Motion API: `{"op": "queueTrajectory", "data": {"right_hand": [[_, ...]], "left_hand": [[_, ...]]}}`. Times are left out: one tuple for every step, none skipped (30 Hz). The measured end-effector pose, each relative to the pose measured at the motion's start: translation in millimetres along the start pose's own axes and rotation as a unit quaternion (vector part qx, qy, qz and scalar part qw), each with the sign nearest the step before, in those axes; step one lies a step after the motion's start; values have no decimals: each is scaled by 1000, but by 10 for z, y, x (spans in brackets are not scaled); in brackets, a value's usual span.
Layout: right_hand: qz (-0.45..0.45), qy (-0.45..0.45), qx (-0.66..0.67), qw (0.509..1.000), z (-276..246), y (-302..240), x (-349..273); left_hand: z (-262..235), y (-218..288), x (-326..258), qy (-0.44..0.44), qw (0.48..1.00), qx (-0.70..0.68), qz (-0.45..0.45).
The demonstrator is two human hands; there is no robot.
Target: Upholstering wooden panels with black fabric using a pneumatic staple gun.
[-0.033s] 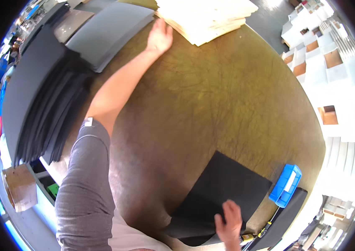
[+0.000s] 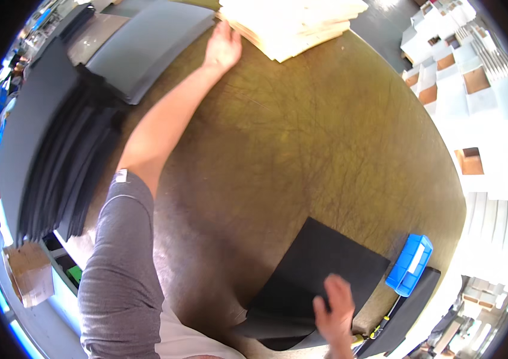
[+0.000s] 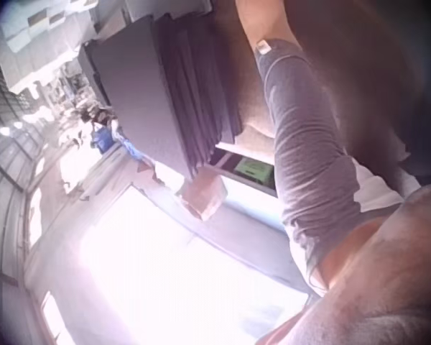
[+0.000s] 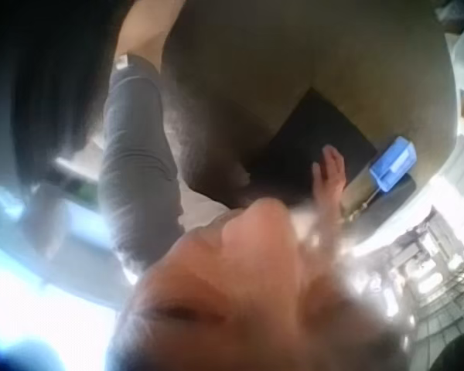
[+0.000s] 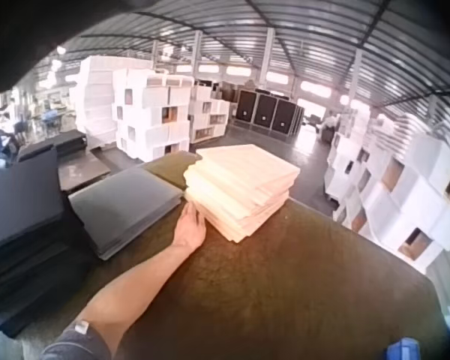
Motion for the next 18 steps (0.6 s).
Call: {"op": "queueTrajectory", "data": {"right_hand": [[3, 11, 32, 999, 16, 49, 404], [-27, 13, 13, 999, 56, 99, 845], [35, 16, 89, 995, 182, 186, 1291], [89, 21, 213, 973, 403, 197, 1811], [129, 15, 308, 942, 620, 210, 2332], [147, 10, 403, 903, 903, 226, 2885], [157, 30, 428, 889, 1036, 137, 3368], [186, 48, 458, 868, 1138, 112, 3804], [198, 50, 478, 854, 1194, 63, 4140], [211, 45, 503, 837, 1286, -9, 4400], [226, 4, 498, 837, 1383, -108, 4577], [240, -36, 490, 837, 1456, -181, 4703], [246, -34, 487, 837, 1524, -215, 4785], [240, -44, 475, 846, 1610, -253, 4857], [234, -52, 462, 854, 1656, -270, 4902], [236, -54, 462, 853, 1671, -322, 4946], [260, -56, 463, 846, 1667, -371, 4985], [284, -57, 463, 838, 1680, -406, 4993]], "left_hand": [[44, 33, 44, 4, 1000, -5, 3], [86, 57, -22, -47, 996, -11, -71], [53, 193, -55, -69, 992, -47, -99], [16, 192, -80, -88, 986, -70, -127], [54, 128, -122, -90, 986, -63, -127], [65, 17, -123, -83, 992, -30, -95], [138, -18, -121, -77, 995, -8, -64], [210, 23, -154, -79, 995, -18, -64], [238, 122, -205, -109, 993, 19, -41], [221, 173, -227, -139, 988, 66, -18], [193, 184, -215, -142, 987, 69, -19], [188, 216, -206, -165, 979, 123, 4], [180, 256, -205, -189, 966, 173, 28], [130, 285, -180, -194, 965, 172, 27], [85, 321, -162, -234, 962, 139, 25], [31, 310, -178, -270, 956, 110, 22], [4, 209, -396, -60, 982, 34, 176], [23, 174, -357, -61, 982, 35, 174]]}}
Point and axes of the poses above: each hand's wrist, its own x-axis towards the middle knuckle, its own z-axis out of the palm, y = z × x, the point moved 1 cm from there along x, towards the middle knuckle, and after that the axes turned 10 degrees about y, right-handed, at the moved point
